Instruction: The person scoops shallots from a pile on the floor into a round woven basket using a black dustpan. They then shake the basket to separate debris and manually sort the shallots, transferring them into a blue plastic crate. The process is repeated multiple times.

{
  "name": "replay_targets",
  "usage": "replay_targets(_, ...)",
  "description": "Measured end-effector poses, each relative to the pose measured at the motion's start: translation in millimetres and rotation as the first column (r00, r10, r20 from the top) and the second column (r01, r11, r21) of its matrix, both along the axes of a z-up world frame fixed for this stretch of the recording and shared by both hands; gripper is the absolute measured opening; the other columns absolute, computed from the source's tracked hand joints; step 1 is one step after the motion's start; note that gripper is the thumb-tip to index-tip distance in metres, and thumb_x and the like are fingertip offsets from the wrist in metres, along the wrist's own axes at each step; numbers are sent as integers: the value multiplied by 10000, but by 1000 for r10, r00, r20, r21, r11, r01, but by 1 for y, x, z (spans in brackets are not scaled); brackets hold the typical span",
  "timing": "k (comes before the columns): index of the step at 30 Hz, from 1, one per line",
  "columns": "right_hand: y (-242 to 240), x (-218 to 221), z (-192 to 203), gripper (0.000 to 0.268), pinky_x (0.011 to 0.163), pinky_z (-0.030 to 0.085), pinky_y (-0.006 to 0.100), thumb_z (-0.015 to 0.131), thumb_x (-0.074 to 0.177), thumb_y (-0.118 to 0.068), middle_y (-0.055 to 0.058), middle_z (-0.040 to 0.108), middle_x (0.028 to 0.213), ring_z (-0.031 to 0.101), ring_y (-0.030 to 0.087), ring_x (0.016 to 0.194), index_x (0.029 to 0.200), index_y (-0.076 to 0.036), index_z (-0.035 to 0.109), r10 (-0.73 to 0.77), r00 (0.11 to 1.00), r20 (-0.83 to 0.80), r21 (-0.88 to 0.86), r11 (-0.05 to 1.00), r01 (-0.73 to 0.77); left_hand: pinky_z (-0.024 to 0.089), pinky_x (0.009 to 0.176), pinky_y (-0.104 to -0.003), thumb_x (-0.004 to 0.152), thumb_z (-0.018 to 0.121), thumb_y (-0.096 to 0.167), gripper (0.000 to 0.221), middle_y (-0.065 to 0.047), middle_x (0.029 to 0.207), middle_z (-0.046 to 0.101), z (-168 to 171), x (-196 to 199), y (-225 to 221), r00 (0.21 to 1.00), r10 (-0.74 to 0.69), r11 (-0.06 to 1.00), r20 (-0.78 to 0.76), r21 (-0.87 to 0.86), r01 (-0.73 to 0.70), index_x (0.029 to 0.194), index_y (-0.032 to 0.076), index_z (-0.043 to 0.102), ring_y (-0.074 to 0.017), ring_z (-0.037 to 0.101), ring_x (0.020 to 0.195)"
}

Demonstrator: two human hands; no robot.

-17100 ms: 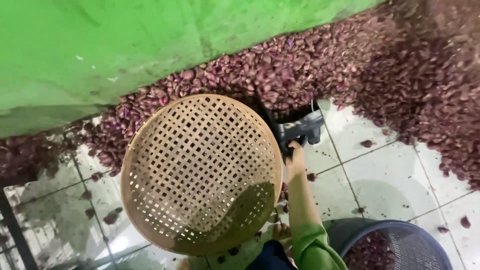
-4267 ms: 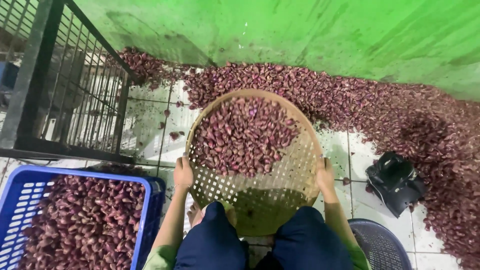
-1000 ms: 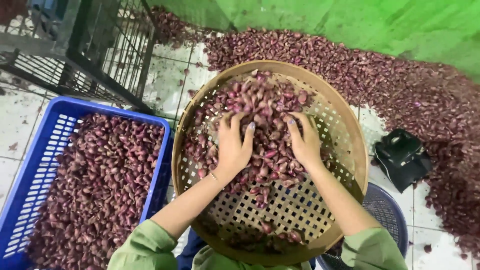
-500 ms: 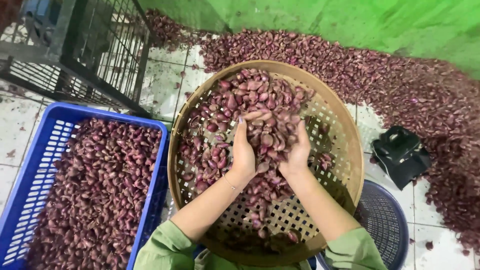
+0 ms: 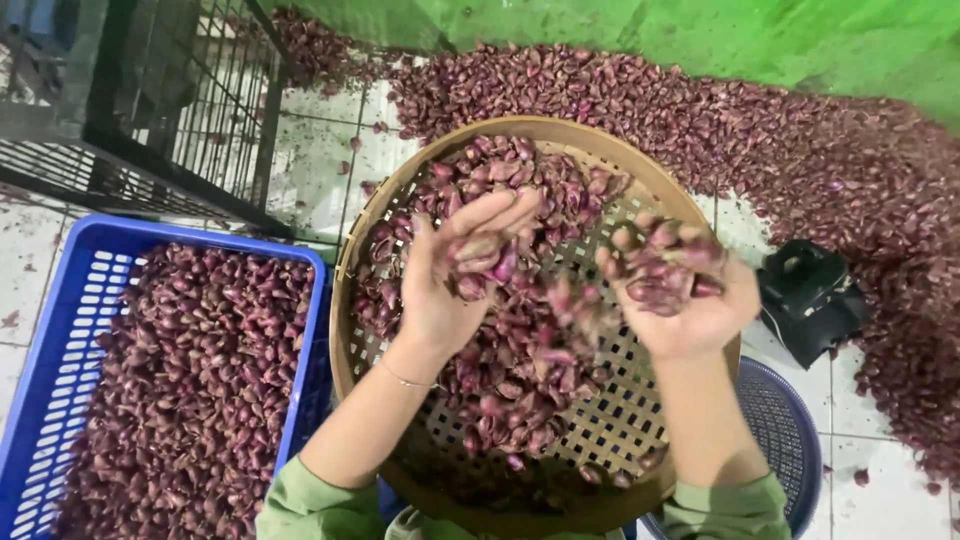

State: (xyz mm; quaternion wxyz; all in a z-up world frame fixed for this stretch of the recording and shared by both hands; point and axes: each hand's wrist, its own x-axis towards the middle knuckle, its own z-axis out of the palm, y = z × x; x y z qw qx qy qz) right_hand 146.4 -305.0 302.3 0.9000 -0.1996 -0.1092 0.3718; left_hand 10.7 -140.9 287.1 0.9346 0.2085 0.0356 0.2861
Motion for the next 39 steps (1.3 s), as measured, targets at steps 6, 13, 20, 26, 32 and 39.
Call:
replay_targets(6, -14, 26, 28, 361, 975, 613, 386, 628, 898, -185, 211, 711, 1229, 727, 324, 1037, 1114, 85, 729, 102, 867, 487, 152, 968, -199, 251, 457, -164, 1088, 291, 660, 722, -138, 1504, 606, 68, -25, 22, 995, 58, 685, -80, 728, 19, 1439, 100, 580, -27, 280, 456)
replay_targets(13, -23, 35, 45, 355, 1160, 518, 410, 514, 1047, -354, 116, 663, 1304, 658, 243, 1219, 1176, -77, 695, 144, 426, 893, -99, 987, -127, 350, 1467, -542, 1154, 221, 688, 777, -166, 1610, 462, 97, -38, 22, 998, 61, 404, 5, 914, -29, 1521, 38, 438, -392, 450, 1603)
replay_targets(20, -31, 8, 31, 160, 733, 635, 215, 629, 949, -50, 136, 701, 1125, 702, 129, 802, 1102, -56, 675, 364, -80, 928, -281, 823, 493, 582, 991, -402, 1056, 486, 254, 281, -130, 1110, 740, 46, -41, 6, 962, 273, 4, 14, 1000, -15, 1160, 48, 646, -273, 721, 1069)
replay_targets(26, -67, -32, -39, 266, 1032, 476, 456, 732, 830, -252, -11, 642, 1096, 510, 207, 1154, 1089, -192, 720, 806, -161, 569, -559, 524, 642, 361, 1154, -449, 929, 699, 262, 227, 33, 1172, 748, -20, -65, -33, 956, 236, -307, -176, 920, 245, 1143, 195, 736, -234, 591, 1253)
replay_targets(32, -75, -63, -70, 487, 993, 458, 456, 751, 840, -414, 48, 557, 1125, 462, 257, 1156, 1286, -236, 671, 795, -173, 582, -459, 497, 736, 329, 1201, -519, 938, 698, 238, 86, 14, 1004, 773, -22, -99, -58, 971, 66, -307, -229, 921, 238, 903, 195, 763, -222, 706, 1045)
replay_targets(39, -75, -57, -74, 335, 903, 540, 347, 869, 777, -279, 63, 713, 993, 644, 209, 962, 1011, -83, 731, 523, 11, 852, -414, 661, 625, 439, 1029, -463, 961, 687, 235, 146, -47, 978, 708, -37, -117, -77, 970, 90, -264, -227, 933, 243, 946, 98, 738, -262, 659, 958)
